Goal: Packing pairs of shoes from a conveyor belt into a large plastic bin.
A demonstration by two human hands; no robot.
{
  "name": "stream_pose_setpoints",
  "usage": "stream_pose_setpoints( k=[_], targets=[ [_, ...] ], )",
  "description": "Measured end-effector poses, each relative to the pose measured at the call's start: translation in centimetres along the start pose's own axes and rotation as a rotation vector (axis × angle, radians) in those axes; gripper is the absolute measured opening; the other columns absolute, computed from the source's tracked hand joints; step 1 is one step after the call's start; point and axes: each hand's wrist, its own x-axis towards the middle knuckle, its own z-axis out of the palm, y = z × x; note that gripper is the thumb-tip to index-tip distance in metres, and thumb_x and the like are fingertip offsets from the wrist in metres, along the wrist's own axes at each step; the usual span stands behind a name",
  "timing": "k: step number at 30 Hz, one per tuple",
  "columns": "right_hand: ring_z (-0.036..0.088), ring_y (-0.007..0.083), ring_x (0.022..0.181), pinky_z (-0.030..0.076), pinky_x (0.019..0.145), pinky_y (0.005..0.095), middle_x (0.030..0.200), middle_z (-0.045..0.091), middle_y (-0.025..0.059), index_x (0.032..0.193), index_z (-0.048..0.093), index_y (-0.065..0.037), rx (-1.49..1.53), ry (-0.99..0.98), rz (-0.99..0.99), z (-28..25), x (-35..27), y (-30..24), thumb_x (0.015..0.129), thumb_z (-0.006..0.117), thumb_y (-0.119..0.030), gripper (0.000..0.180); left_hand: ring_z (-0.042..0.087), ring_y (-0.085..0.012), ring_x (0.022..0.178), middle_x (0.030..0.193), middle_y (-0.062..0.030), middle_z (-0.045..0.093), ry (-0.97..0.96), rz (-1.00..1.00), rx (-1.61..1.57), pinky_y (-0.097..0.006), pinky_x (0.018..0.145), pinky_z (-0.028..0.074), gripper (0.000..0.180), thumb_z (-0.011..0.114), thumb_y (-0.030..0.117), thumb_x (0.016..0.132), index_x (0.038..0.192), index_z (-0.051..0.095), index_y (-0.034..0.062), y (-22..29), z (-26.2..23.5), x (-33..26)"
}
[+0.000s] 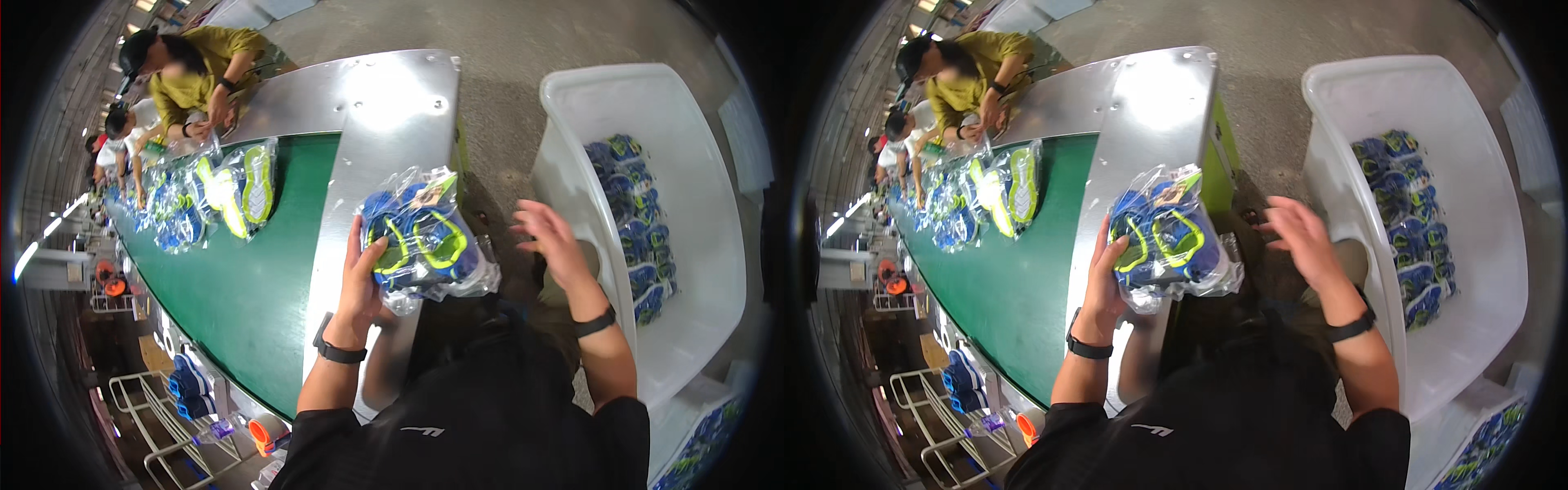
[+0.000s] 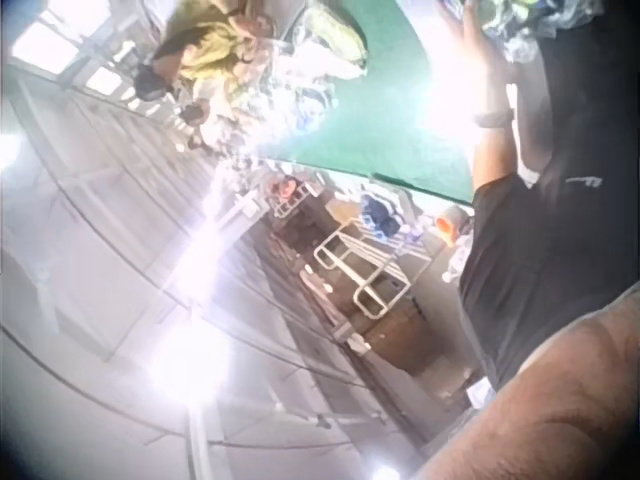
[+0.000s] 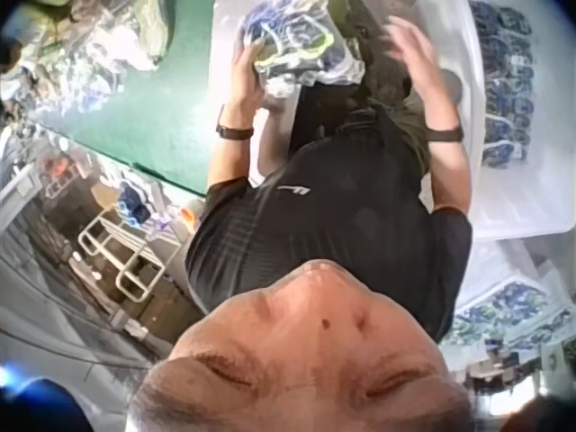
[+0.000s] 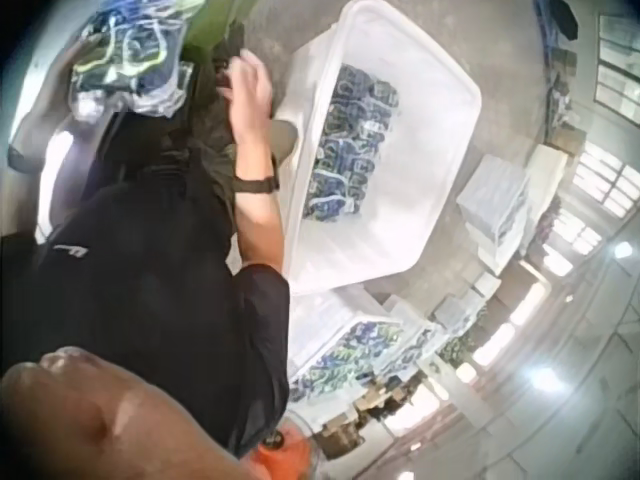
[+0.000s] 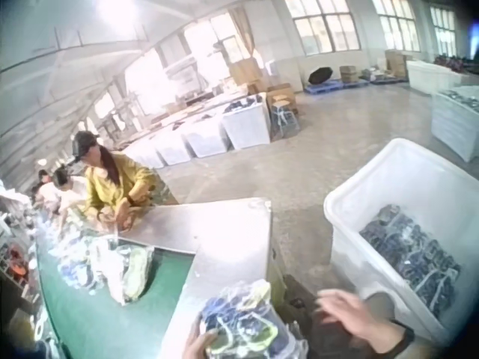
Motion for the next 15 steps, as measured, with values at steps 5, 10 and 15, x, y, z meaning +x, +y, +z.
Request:
stream_pose_setpoints(
  k=[5, 10, 15],
  targets=[
    [0.059, 0.0178, 0.123, 0.05, 0.103, 0.0331, 0.138, 0.057, 0.0128, 0.152, 0.035, 0.005, 0.145, -0.227, -0.01, 5.4, -0.5, -0.5, 0.097, 0.071, -0.023, 0.071, 0.056, -0.0253, 0.128, 0.148, -0.019, 0.047, -0.108, -0.005, 0.162, -0.041, 0.106, 0.05, 0.083, 0.058, 0.011, 0.102, 0.164, 0.002, 0.0049, -2.2, 4.9, -0.4],
    [0.064, 0.0185, 0.119, 0.052, 0.101, 0.0342, 0.136, 0.06, 0.0134, 0.15, 0.04, 0.003, 0.388, -0.234, 0.083, 1.2, -2.4, -2.3, 0.097, 0.065, -0.018, 0.062, 0.064, -0.024, 0.113, 0.144, -0.019, 0.053, -0.259, -0.095, 0.093, -0.035, 0.088, 0.058, 0.072, 0.053, 0.025, 0.107, 0.164, 0.012, 0.0086, -2.9, 5.5, 0.3],
    [0.069, 0.0207, 0.11, 0.056, 0.098, 0.0354, 0.128, 0.066, 0.013, 0.142, 0.051, 0.002, 0.608, -0.027, -0.052, -4.8, -3.7, -4.4, 0.097, 0.059, -0.016, 0.049, 0.068, -0.0242, 0.101, 0.124, -0.0139, 0.063, -0.148, -0.116, 0.36, -0.033, 0.077, 0.057, 0.057, 0.053, 0.033, 0.107, 0.155, 0.037, 0.0063, -1.8, 5.4, 1.7]
  ],
)
